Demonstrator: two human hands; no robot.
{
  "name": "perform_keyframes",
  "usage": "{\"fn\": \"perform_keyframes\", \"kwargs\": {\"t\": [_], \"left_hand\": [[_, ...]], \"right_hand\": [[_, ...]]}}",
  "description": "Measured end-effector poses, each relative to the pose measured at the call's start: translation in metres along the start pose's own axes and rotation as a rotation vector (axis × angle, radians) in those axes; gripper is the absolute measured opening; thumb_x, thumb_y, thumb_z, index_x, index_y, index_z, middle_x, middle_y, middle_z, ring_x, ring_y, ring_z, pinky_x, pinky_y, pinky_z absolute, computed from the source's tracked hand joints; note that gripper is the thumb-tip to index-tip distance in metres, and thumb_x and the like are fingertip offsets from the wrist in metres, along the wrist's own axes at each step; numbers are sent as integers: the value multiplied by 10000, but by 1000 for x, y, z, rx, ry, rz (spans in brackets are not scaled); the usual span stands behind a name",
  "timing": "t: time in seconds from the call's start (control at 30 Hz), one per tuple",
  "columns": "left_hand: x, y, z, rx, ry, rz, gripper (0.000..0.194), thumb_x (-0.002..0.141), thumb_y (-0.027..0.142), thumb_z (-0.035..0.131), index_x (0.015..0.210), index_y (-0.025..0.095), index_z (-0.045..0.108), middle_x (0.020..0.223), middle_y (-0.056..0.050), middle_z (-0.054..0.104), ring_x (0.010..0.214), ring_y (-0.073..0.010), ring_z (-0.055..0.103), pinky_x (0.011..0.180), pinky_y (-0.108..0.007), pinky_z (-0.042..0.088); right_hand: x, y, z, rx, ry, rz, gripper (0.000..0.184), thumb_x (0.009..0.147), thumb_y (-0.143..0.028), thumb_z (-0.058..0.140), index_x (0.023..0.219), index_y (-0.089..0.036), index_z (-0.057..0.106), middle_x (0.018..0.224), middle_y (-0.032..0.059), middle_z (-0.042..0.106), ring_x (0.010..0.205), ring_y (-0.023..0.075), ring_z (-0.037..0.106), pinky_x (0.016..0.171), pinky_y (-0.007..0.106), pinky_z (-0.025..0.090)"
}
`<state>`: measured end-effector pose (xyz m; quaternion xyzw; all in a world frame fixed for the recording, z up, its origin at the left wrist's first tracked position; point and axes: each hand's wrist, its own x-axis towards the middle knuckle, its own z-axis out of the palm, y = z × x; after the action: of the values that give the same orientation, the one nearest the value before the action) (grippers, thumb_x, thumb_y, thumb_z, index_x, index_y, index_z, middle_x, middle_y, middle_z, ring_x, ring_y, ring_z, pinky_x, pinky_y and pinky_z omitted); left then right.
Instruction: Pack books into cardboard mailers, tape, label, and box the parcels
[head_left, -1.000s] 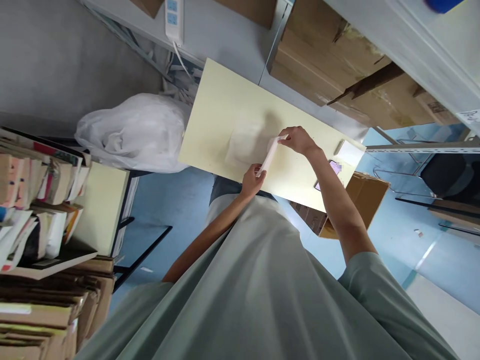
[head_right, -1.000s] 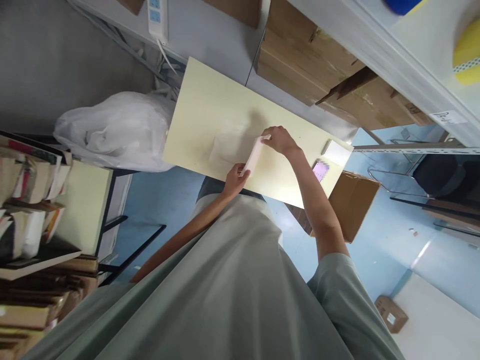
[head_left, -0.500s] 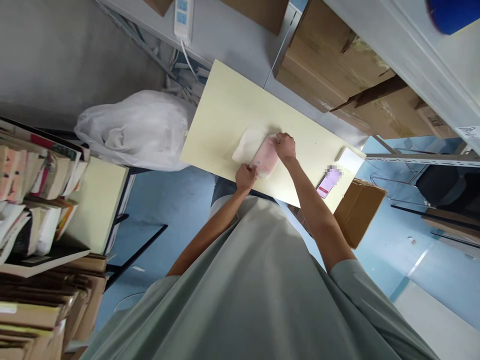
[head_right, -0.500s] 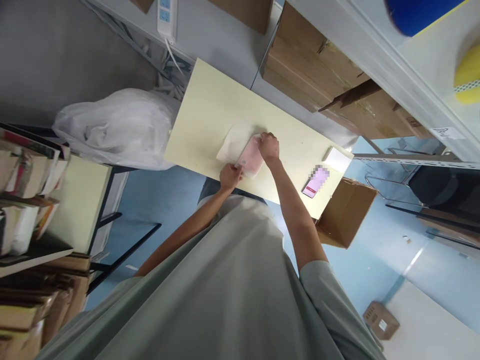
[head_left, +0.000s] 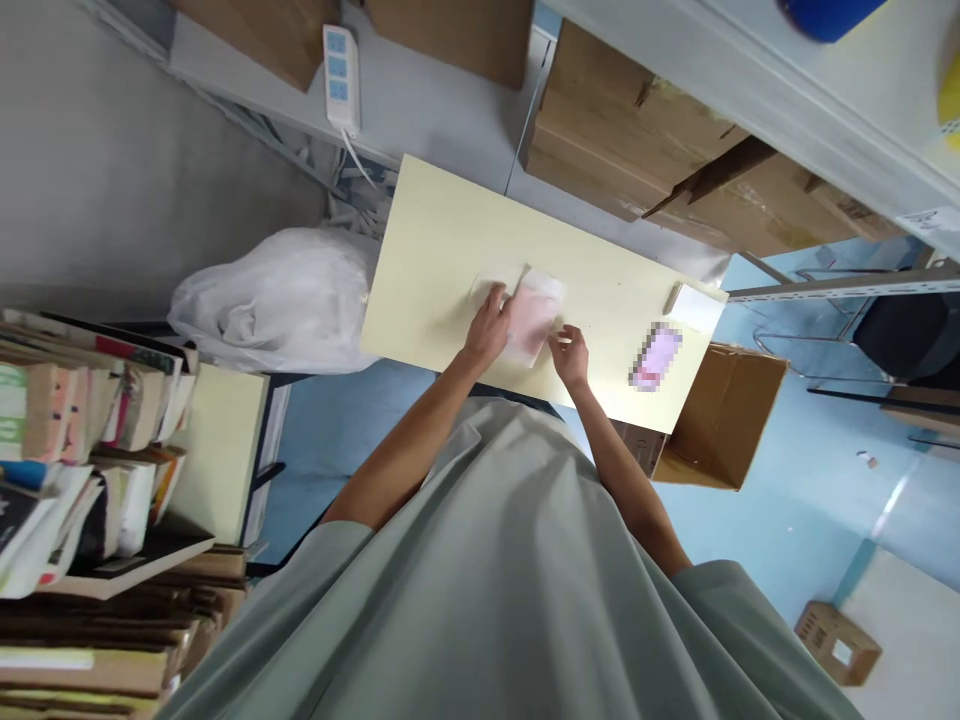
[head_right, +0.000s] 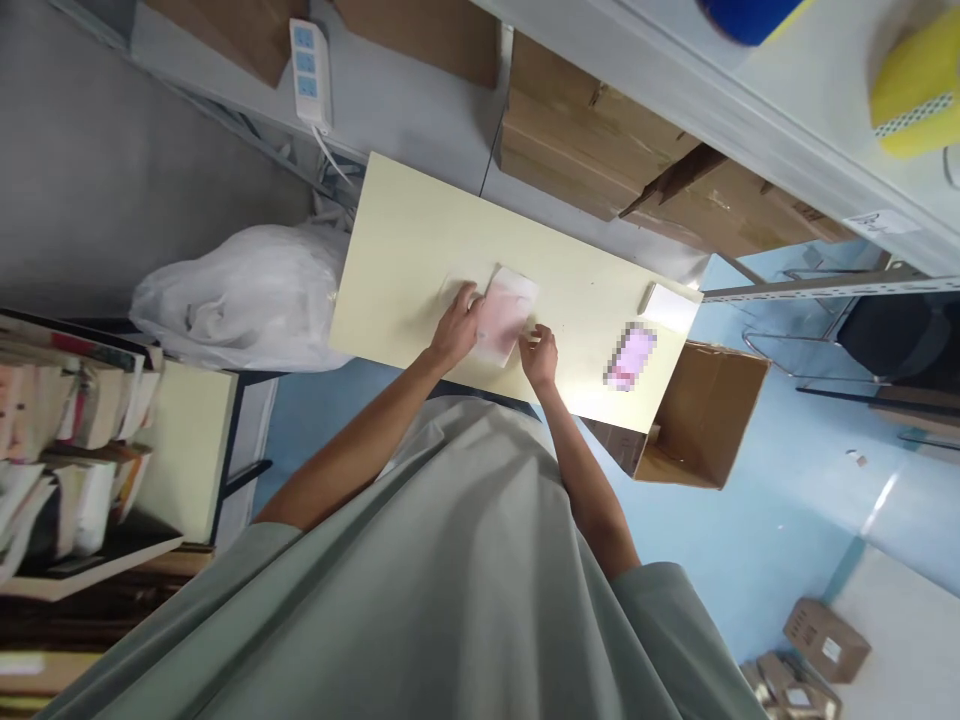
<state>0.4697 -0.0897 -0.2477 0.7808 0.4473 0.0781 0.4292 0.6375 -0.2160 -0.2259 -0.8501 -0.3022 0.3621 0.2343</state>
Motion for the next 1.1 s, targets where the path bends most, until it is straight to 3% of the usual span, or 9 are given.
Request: {"fn": "perform_keyframes", "kwargs": {"t": [0.17,0.27,0.43,0.57,0.73,0.93,1.1], "left_hand": [[-1,4,-4,57,-39,-25,559,1001,261,672,1552,215,589,1738,-176,464,1711,-298,328,1368,-499,368],[-6,6,-5,115,-38,-26,523,1030,198,584,1552,223,598,1740,-158,465,1707,-275,331,1366,-471,363],[-10,14,4,242,-70,-9,582,1017,127,513,1590,206,565,1736,-181,468,1676,-334,374,1337,-548,402],[-14,24,15,273,-147,15,607,1004,126,540,1611,131,536,1745,-262,426,1664,-409,381,1319,-608,410],[-27,15,5,235,-220,67,621,1025,165,522,1645,125,500,1772,-244,413,1696,-373,343,1360,-569,363],[-61,-14,-33,291,-229,29,597,1069,234,458,1664,203,499,1798,-139,431,1744,-344,228,1381,-585,303],[-73,-25,-42,319,-256,16,643,1047,229,500,1688,211,471,1795,-140,438,1741,-349,240,1371,-580,312]], "right_hand": [[-5,6,25,391,-30,201,389,985,-433,707,1278,-186,638,1229,181,795,1027,248,816,903,408,672],[-1,7,27,504,-15,247,350,940,-396,733,1213,-186,669,1203,172,807,1039,260,803,926,443,673],[0,7,6,374,25,151,270,896,-339,699,1127,-200,712,1158,137,823,987,264,796,913,449,657],[-4,-1,-11,224,79,121,233,887,-353,688,1076,-218,709,1037,101,825,892,268,780,863,435,638],[-18,-22,-16,77,133,49,176,931,-315,632,1073,-231,692,1040,97,815,874,266,772,886,428,612],[-40,-65,0,-11,67,-98,175,1042,-308,553,1142,-228,672,1140,107,778,802,231,751,860,385,582],[-40,-96,38,-103,-65,-137,188,1060,-295,574,1228,-222,620,1195,121,765,930,269,772,871,377,574]]}}
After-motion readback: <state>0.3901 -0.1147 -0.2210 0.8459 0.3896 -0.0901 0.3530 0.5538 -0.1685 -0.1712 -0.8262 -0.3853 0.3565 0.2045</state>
